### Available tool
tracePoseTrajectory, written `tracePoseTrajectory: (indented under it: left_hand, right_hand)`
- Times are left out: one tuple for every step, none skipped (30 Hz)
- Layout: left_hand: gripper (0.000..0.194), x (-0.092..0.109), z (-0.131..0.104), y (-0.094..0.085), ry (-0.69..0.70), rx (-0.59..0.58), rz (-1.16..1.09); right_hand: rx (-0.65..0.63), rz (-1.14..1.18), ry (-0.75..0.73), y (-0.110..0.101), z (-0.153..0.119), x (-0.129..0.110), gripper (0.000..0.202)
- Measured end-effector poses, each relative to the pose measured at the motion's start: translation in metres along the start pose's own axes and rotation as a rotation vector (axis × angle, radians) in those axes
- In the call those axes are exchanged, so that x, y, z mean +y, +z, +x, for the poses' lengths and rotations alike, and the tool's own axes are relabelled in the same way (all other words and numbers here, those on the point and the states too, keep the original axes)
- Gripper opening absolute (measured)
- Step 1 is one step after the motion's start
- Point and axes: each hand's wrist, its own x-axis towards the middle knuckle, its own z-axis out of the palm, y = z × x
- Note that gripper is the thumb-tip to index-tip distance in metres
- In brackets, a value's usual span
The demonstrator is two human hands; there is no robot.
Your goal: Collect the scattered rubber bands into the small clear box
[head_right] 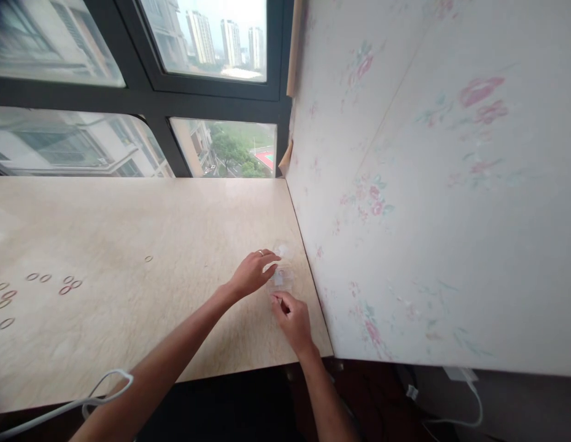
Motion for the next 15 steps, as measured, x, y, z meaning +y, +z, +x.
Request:
tracePoseTrajectory:
  left_hand:
    - [0.023, -0.002, -0.002, 0.000, -0.019, 0.010, -0.017]
    - [0.023, -0.005, -0.004, -0.001, -0.037, 0.020, -0.039]
    - [0.022, -0.008, -0.007, -0.002, -0.052, 0.029, -0.061]
    - [0.021, -0.011, -0.011, -0.004, -0.066, 0.037, -0.082]
    - [0.021, -0.014, -0.015, -0.007, -0.076, 0.043, -0.099]
    - [0.020, -0.018, -0.019, -0.009, -0.083, 0.048, -0.112]
    - [0.020, -0.022, -0.025, -0.012, -0.088, 0.053, -0.123]
    - [0.019, -0.026, -0.031, -0.015, -0.092, 0.059, -0.130]
    - [0.019, -0.031, -0.038, -0.017, -0.093, 0.065, -0.136]
    - [0.019, -0.036, -0.046, -0.019, -0.096, 0.072, -0.141]
    - [0.019, -0.042, -0.055, -0.022, -0.102, 0.078, -0.143]
    - [0.019, -0.048, -0.064, -0.024, -0.114, 0.083, -0.143]
    - [0.019, -0.054, -0.073, -0.027, -0.131, 0.085, -0.139]
    - [0.019, -0.061, -0.083, -0.030, -0.154, 0.087, -0.136]
    - [0.018, -0.067, -0.092, -0.034, -0.178, 0.088, -0.134]
  right_hand:
    - [-0.003, 0.005, 0.005, 0.000, 0.000, 0.000, 0.027]
    - [-0.005, 0.009, 0.009, 0.000, 0.000, 0.001, 0.027]
    - [-0.008, 0.012, 0.011, 0.000, 0.000, 0.001, 0.027]
    - [-0.009, 0.015, 0.012, 0.000, 0.000, 0.001, 0.027]
    - [-0.009, 0.017, 0.013, 0.000, 0.000, 0.001, 0.027]
    - [-0.008, 0.016, 0.015, 0.000, -0.001, 0.001, 0.027]
    - [-0.007, 0.015, 0.017, -0.001, -0.001, 0.001, 0.028]
    - [-0.006, 0.012, 0.020, -0.001, -0.001, 0.001, 0.028]
    - [-0.006, 0.010, 0.022, -0.001, -0.001, 0.000, 0.028]
    - [-0.007, 0.007, 0.023, -0.001, -0.001, 0.000, 0.029]
    - [-0.006, 0.003, 0.022, -0.001, -0.002, 0.000, 0.029]
    - [-0.003, -0.002, 0.019, -0.001, -0.002, 0.000, 0.029]
    - [0.001, -0.007, 0.014, -0.001, -0.002, -0.001, 0.029]
    - [0.005, -0.014, 0.009, -0.001, -0.002, -0.001, 0.029]
    - [0.008, -0.025, 0.003, -0.002, -0.002, -0.001, 0.029]
